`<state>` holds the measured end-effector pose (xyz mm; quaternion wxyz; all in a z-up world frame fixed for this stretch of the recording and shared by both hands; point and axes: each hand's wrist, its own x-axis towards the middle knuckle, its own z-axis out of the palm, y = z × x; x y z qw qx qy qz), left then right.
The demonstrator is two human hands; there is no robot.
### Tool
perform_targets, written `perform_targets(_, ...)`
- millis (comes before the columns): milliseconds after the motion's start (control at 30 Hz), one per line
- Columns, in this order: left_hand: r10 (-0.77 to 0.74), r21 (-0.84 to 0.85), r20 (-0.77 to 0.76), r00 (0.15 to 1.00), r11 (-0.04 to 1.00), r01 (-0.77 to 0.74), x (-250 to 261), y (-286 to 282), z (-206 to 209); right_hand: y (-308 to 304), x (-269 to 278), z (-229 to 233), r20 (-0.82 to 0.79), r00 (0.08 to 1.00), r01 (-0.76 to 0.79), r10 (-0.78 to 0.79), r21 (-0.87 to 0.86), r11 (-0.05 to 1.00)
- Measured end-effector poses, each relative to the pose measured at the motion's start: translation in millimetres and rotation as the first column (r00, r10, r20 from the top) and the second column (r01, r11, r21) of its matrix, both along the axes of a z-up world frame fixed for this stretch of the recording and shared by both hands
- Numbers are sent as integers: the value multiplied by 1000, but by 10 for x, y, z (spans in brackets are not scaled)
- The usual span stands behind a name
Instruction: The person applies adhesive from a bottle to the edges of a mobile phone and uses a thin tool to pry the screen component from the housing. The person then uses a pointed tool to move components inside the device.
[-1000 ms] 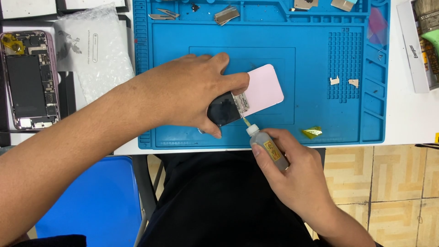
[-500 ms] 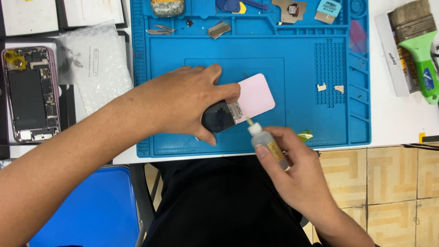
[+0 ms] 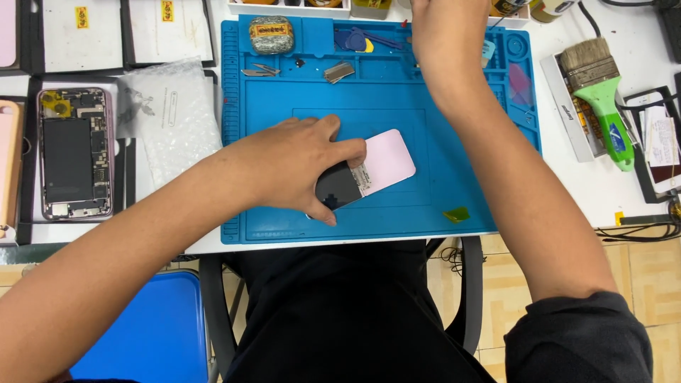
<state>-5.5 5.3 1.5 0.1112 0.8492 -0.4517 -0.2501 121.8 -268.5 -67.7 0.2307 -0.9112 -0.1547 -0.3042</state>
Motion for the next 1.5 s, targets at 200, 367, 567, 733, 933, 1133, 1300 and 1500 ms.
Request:
perform_targets(200, -8, -18, 15, 1000, 1000, 8, 17, 1, -23, -13, -76, -103, -138, 989, 52, -47, 27, 998)
perform_targets(367, -27, -8, 33, 999, 1000, 27, 29, -8, -32, 170, -620, 390, -90, 996, 21, -24, -39, 999)
perform_targets(567, -4, 38, -5, 1000, 999, 4, 18, -26, -14, 669, -1912, 956, -571, 821, 93, -13, 111, 989)
perform_targets(733, -45, 16, 82, 996, 999, 44, 24, -33, -72, 820, -2137, 739, -761, 648, 191, 22, 190, 963)
perform_targets(933, -27, -3, 92, 995, 1000, 28, 25, -27, -73, 830, -2110, 718, -760, 650, 238, 19, 227, 944)
perform_targets(1133, -44, -29, 82, 996, 998, 47, 28, -7, -107, 834, -2110, 712, -767, 642, 228, -28, 156, 961)
perform_targets(1300, -65, -65, 126, 990, 995, 74, 26, 35, -150, 816, -2104, 699, -755, 656, 207, -16, 160, 965)
perform_targets(1500, -57, -42, 96, 994, 997, 62, 31, 33, -112, 797, -2101, 704, -751, 660, 196, -8, 162, 967)
